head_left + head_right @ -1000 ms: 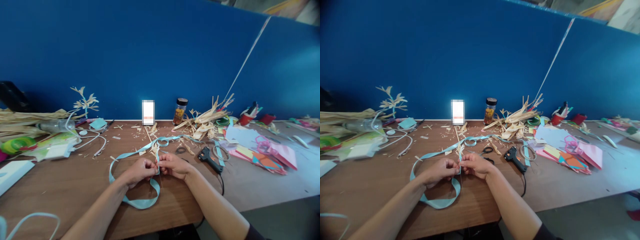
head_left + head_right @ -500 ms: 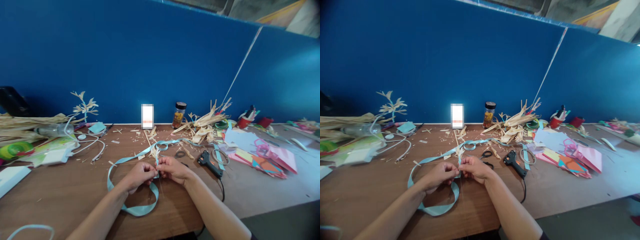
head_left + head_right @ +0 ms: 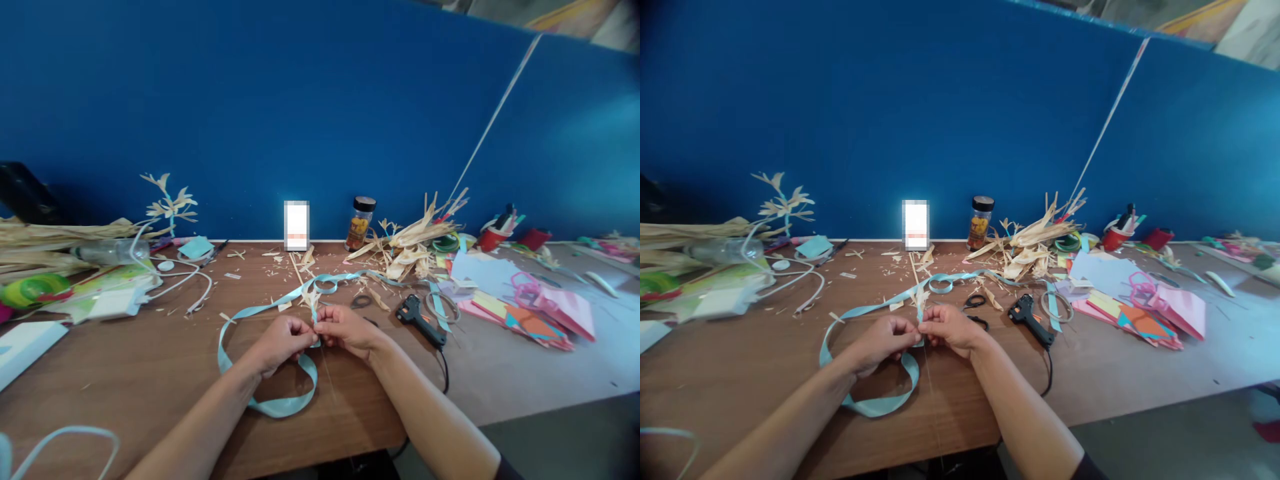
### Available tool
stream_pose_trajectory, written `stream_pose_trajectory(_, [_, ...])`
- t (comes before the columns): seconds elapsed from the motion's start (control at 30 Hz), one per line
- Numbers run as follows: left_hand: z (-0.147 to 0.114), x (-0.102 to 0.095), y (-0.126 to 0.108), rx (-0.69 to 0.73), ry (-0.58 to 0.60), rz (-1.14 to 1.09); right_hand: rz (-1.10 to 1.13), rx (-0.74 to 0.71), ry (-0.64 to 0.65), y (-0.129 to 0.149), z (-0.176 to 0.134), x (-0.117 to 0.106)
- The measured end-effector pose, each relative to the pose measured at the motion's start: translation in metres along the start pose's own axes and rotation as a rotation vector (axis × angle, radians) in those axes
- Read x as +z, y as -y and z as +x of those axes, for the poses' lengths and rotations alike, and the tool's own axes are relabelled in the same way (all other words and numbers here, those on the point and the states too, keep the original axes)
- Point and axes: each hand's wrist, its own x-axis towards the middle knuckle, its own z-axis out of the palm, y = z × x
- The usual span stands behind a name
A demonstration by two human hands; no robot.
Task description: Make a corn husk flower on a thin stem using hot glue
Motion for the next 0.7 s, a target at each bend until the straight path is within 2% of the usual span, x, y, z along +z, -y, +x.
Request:
stream_pose_trajectory(0.23, [0.0013, 0.0022, -0.0007, -0.042, -0.101, -0.189, -0.043, 0.005, -0.028, 0.0016, -0.0005, 0.0016])
stream_pose_trajectory(0.47, [0.0067, 0.0020, 0.0033, 0.025, -0.173, -0.088, -0.099, -0.050, -0.073, -0.0028, 0.0030, 0.0064])
stream_pose_trajectory(0.7, [0.0063, 0.0013, -0.0005, 0.044, -0.168, -0.042, -0.172, -0.082, -0.085, -0.0019, 0.0032, 0.0088])
